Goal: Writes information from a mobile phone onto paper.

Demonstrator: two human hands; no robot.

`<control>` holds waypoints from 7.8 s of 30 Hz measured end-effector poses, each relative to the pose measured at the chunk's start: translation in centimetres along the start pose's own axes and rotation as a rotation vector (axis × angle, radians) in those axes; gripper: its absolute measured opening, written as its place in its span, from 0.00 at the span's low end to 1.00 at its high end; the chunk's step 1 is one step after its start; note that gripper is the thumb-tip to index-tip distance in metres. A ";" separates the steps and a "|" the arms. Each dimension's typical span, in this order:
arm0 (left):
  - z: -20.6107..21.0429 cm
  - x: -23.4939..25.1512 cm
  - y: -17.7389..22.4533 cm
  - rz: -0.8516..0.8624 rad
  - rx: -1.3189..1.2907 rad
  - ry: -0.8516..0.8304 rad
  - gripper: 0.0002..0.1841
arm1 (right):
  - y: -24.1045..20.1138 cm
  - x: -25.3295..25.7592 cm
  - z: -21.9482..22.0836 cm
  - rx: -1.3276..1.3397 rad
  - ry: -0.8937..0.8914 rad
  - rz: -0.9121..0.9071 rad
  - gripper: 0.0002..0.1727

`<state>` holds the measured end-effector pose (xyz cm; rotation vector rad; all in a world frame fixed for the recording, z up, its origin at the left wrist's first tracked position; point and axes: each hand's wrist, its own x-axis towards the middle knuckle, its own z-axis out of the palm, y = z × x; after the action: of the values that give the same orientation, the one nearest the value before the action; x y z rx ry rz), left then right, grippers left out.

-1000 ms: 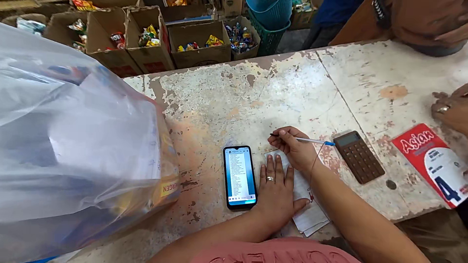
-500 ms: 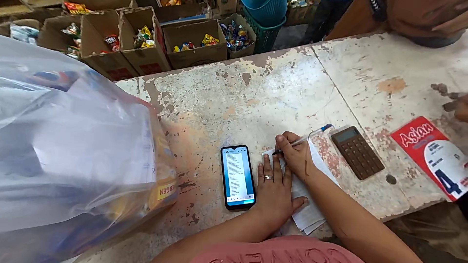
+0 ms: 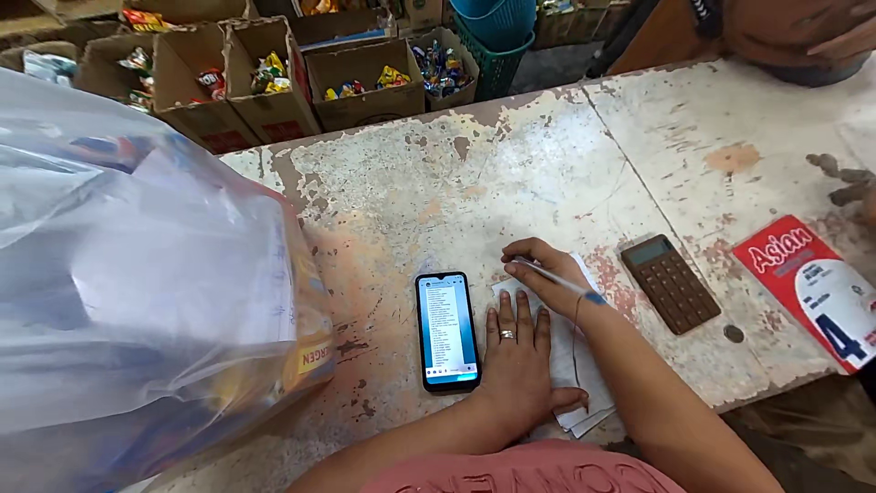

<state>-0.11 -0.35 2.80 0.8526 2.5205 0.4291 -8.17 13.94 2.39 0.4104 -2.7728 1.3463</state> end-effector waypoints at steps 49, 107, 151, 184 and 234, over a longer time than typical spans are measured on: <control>0.9 0.6 0.0 -0.019 0.072 0.082 0.56 | 0.8 0.5 1.2 0.209 0.181 0.133 0.19; 2.2 0.6 -0.2 0.015 0.135 0.332 0.54 | 1.2 0.5 0.9 0.099 0.112 0.100 0.20; 2.4 0.6 -0.3 0.028 0.132 0.356 0.53 | 1.4 0.4 0.8 0.085 0.158 0.108 0.20; 2.4 0.6 -0.3 0.030 0.180 0.308 0.53 | 1.7 0.5 0.4 0.059 0.147 0.127 0.19; 1.9 0.4 -0.1 0.047 0.139 0.252 0.53 | 1.5 0.5 -1.1 0.039 0.134 0.219 0.19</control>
<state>0.50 0.10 1.01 0.9643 2.7938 0.4017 -9.11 15.59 2.04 0.0149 -2.7485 1.4137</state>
